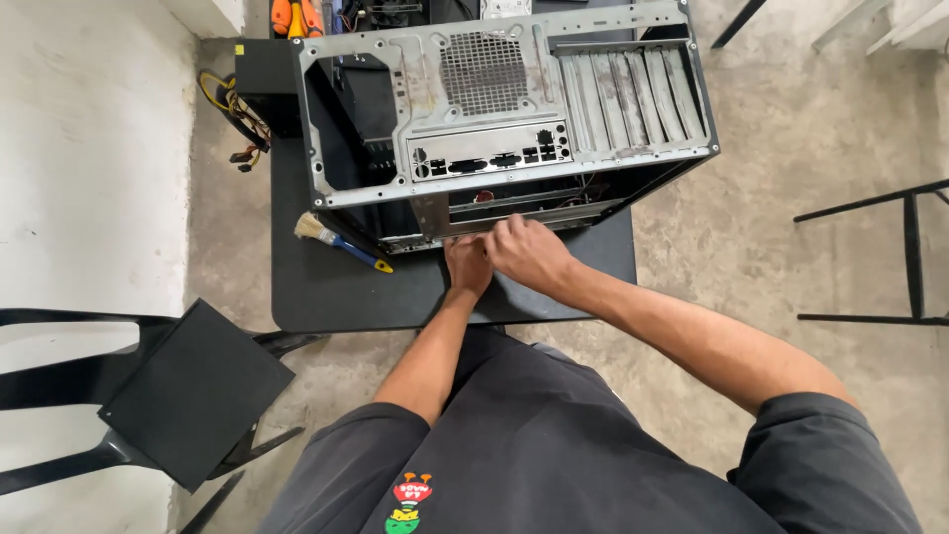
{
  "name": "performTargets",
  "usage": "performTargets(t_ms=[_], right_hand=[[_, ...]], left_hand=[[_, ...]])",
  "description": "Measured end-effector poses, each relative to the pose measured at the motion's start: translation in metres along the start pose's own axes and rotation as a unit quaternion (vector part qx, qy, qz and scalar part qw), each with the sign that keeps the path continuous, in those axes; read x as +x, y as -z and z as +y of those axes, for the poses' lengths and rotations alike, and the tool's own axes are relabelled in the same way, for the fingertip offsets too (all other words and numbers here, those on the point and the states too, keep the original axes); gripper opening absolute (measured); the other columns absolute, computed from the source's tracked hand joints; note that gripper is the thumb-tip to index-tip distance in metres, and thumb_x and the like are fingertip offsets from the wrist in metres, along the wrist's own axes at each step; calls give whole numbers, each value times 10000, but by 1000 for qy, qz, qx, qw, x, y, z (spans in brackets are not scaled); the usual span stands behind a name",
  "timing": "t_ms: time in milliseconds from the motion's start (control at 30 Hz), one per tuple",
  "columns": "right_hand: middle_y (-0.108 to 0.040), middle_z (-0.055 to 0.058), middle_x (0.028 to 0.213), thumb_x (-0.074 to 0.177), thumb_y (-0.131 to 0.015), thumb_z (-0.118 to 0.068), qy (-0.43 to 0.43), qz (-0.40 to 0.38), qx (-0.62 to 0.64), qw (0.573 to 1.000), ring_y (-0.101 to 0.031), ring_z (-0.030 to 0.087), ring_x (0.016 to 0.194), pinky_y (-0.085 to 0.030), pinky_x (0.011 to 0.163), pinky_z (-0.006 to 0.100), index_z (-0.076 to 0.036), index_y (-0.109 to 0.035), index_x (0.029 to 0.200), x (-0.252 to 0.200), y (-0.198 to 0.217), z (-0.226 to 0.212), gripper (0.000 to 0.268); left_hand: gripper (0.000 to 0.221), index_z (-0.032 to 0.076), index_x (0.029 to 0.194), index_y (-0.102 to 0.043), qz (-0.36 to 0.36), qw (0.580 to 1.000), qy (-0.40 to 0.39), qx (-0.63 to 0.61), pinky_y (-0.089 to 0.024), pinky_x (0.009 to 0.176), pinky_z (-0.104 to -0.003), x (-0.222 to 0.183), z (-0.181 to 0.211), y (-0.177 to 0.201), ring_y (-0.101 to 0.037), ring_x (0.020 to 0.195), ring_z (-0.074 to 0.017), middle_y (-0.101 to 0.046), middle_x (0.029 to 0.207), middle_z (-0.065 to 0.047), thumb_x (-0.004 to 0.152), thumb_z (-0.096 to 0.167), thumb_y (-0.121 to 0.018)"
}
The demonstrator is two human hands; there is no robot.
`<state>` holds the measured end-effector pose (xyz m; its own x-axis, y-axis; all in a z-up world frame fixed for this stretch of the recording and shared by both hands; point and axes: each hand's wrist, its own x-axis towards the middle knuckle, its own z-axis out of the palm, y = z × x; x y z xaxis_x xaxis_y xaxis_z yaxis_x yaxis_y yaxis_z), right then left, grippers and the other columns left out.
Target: The person is disassembling a computer case, removing screws with a screwdriver, and using a brush to clean dust from the internal and external surfaces.
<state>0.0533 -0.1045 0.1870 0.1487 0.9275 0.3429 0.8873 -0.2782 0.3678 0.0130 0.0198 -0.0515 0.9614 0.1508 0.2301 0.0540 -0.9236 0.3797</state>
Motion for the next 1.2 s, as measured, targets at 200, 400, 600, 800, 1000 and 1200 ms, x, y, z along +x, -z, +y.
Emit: performTargets(t_ms=[200,400,600,800,1000,1200], right_hand=[[-529,138,738,773,-621,-117,-22,-34,-22,999,-569,329,658,-438,423,386,-104,-658,770,4,-18,-1,39],[-495,128,791,821,-613,-53,16,30,19,999,-515,350,728,-417,545,406,-75,-689,794,16,6,-7,83],[-479,78,841,872,-559,-126,-56,12,-1,998,-545,283,729,-432,486,339,-99,-657,931,1,-9,-16,118],[-531,73,794,854,-587,-146,-89,-35,-25,995,-596,288,711,-481,495,346,-128,-641,857,-9,-12,-15,58],[-556,56,679,798,-631,-159,-181,-145,-64,971,-607,268,603,-440,401,393,-142,-642,794,-16,-14,-20,21],[-628,26,769,897,-633,-247,-317,-212,-10,924,-690,267,679,-521,475,371,-165,-622,850,-15,30,-17,96]], left_hand=[[195,142,777,-772,118,983,23,-141,-473,979,-454,9,0,5,-711,840,-258,-716,676,0,881,282,-684],[51,279,814,-743,64,997,-28,38,-405,940,-392,6,8,34,-676,879,-109,-708,750,135,862,295,-743],[363,233,537,-564,69,996,-38,41,-417,701,-286,22,27,83,-594,573,-151,-564,517,97,869,209,-708],[384,194,470,-549,174,968,-70,-164,-386,516,-310,35,31,134,-589,469,-270,-518,430,-12,832,186,-677],[181,136,729,-726,118,977,-68,-163,-494,709,-383,37,38,167,-678,669,-308,-674,619,-42,889,216,-758],[354,122,627,-664,71,995,-71,-11,-411,673,-369,40,43,158,-641,606,-235,-619,563,-6,968,212,-697]])
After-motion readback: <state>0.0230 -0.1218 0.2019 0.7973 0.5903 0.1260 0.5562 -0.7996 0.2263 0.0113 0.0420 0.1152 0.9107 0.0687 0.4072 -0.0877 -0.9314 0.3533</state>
